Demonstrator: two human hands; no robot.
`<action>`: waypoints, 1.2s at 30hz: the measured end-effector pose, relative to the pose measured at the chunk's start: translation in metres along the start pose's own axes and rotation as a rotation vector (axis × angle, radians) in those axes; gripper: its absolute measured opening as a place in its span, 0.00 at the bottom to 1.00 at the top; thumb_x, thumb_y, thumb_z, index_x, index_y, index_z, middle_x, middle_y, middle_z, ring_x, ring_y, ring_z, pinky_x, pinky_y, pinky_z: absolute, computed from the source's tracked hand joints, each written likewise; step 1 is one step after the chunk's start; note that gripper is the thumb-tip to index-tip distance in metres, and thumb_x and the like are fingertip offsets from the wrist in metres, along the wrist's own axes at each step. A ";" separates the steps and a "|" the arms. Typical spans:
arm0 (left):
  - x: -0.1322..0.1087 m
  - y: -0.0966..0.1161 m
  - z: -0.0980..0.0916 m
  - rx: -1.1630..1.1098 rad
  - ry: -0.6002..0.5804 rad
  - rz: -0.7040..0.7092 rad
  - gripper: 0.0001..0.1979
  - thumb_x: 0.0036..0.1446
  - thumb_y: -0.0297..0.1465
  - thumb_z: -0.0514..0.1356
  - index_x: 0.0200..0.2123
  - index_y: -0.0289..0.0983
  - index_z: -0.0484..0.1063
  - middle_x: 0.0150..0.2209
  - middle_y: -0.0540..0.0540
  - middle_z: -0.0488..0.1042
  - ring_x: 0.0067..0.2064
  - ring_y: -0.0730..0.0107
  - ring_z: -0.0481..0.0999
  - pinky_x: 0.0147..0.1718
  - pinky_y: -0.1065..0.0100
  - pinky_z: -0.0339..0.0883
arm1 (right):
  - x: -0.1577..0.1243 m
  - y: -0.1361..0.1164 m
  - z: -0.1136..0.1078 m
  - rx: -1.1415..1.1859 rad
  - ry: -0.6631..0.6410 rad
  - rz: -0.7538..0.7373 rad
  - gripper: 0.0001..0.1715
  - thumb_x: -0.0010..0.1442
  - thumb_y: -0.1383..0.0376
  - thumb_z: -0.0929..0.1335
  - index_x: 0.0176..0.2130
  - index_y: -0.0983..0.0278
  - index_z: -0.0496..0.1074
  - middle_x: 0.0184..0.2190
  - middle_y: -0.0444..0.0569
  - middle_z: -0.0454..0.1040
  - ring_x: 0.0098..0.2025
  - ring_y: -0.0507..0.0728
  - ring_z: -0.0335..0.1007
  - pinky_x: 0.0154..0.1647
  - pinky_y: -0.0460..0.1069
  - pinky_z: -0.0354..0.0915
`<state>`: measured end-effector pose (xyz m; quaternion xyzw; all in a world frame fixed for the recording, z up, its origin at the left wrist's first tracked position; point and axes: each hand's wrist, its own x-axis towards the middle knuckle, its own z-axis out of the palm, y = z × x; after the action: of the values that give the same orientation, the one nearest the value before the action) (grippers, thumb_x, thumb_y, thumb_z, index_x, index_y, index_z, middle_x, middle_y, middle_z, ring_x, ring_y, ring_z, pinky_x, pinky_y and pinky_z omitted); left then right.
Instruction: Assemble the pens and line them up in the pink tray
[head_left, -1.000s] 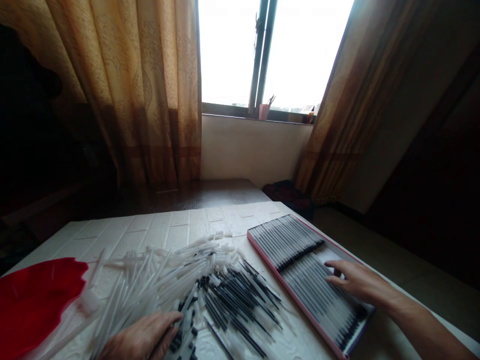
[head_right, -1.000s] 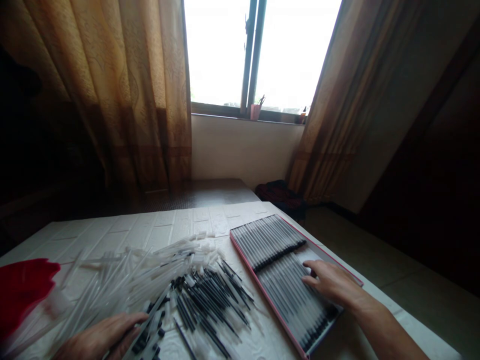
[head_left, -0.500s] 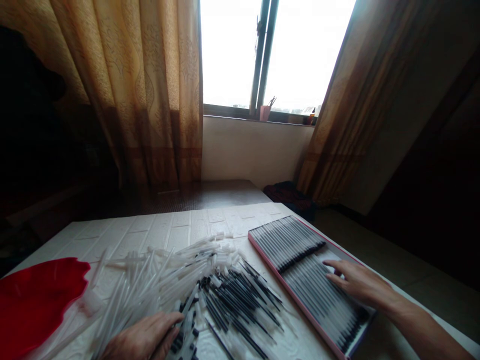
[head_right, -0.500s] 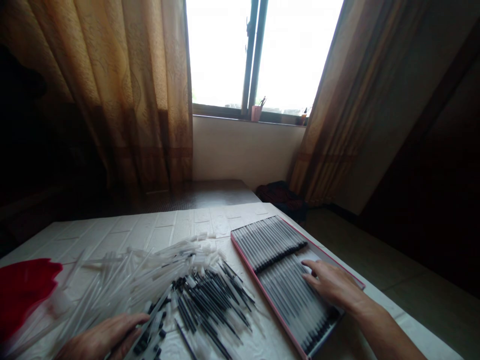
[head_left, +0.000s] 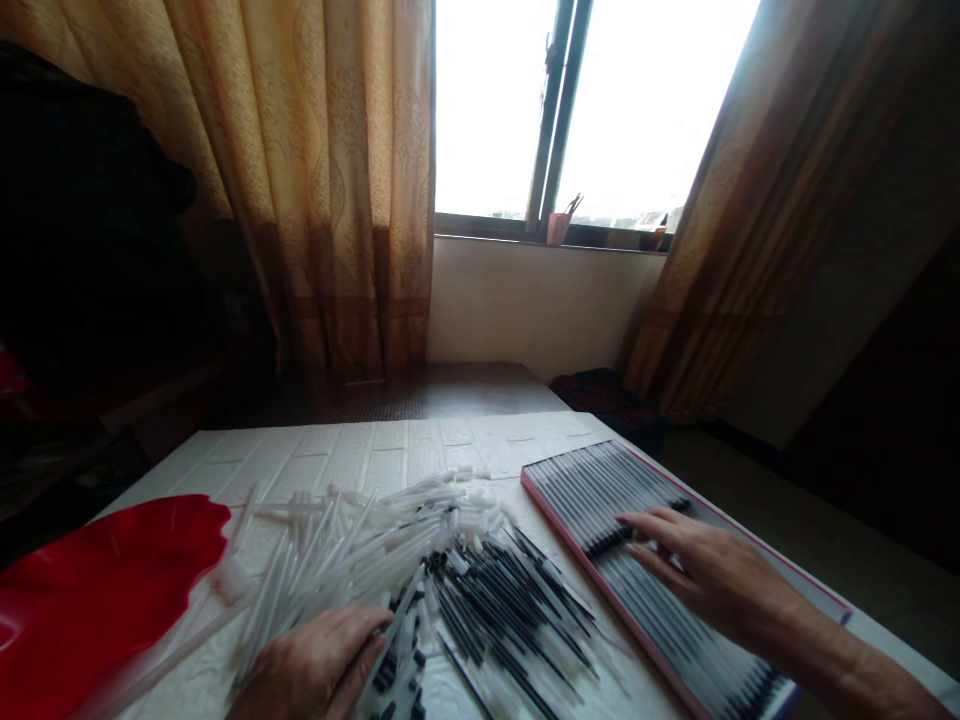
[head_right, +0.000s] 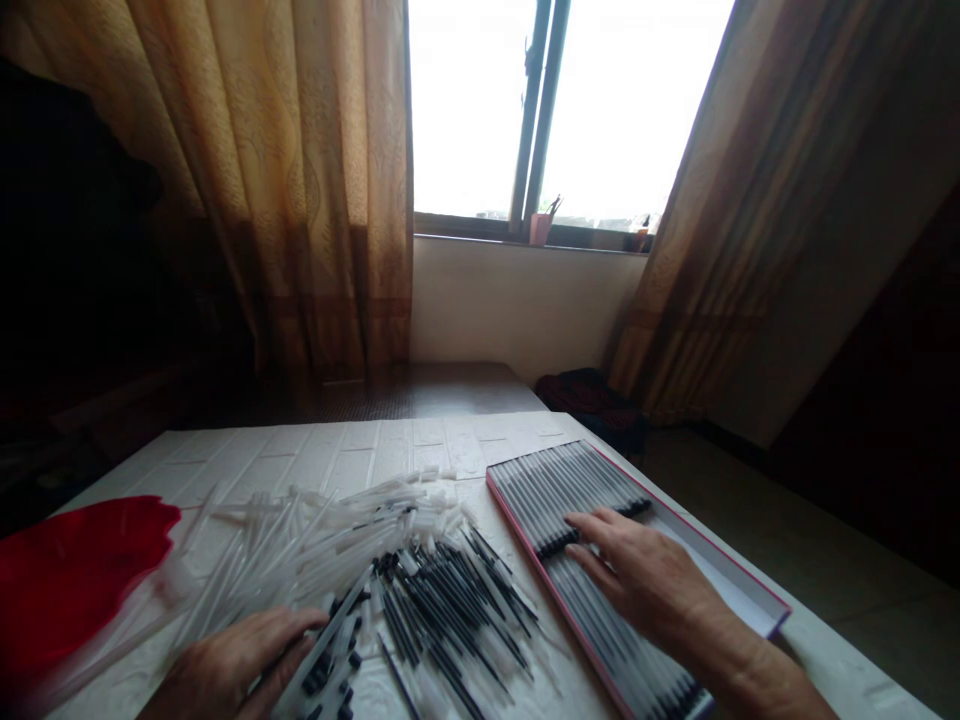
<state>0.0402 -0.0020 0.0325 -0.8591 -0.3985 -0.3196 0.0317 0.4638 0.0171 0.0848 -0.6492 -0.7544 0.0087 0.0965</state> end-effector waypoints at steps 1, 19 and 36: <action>0.001 0.000 0.000 0.013 0.008 0.001 0.16 0.72 0.41 0.49 0.45 0.45 0.75 0.38 0.55 0.85 0.38 0.74 0.85 0.39 0.83 0.75 | 0.002 -0.013 -0.001 0.010 -0.004 -0.043 0.21 0.65 0.58 0.61 0.52 0.58 0.76 0.46 0.54 0.79 0.39 0.62 0.79 0.38 0.53 0.70; 0.006 0.002 -0.007 0.043 0.051 -0.029 0.16 0.70 0.33 0.49 0.38 0.41 0.76 0.30 0.51 0.82 0.31 0.69 0.83 0.30 0.74 0.76 | 0.047 -0.198 0.059 -0.004 -0.062 -0.628 0.12 0.59 0.71 0.68 0.42 0.60 0.75 0.42 0.48 0.76 0.39 0.57 0.72 0.33 0.47 0.61; 0.006 -0.002 -0.010 -0.021 0.271 -0.178 0.14 0.71 0.37 0.50 0.52 0.42 0.72 0.41 0.48 0.83 0.39 0.68 0.84 0.39 0.74 0.77 | 0.053 -0.184 0.044 0.056 -0.044 -0.562 0.05 0.63 0.67 0.70 0.41 0.60 0.76 0.42 0.48 0.76 0.43 0.56 0.72 0.39 0.47 0.64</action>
<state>0.0361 0.0004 0.0433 -0.7697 -0.4618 -0.4382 0.0480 0.2697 0.0450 0.0744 -0.4112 -0.9062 0.0165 0.0966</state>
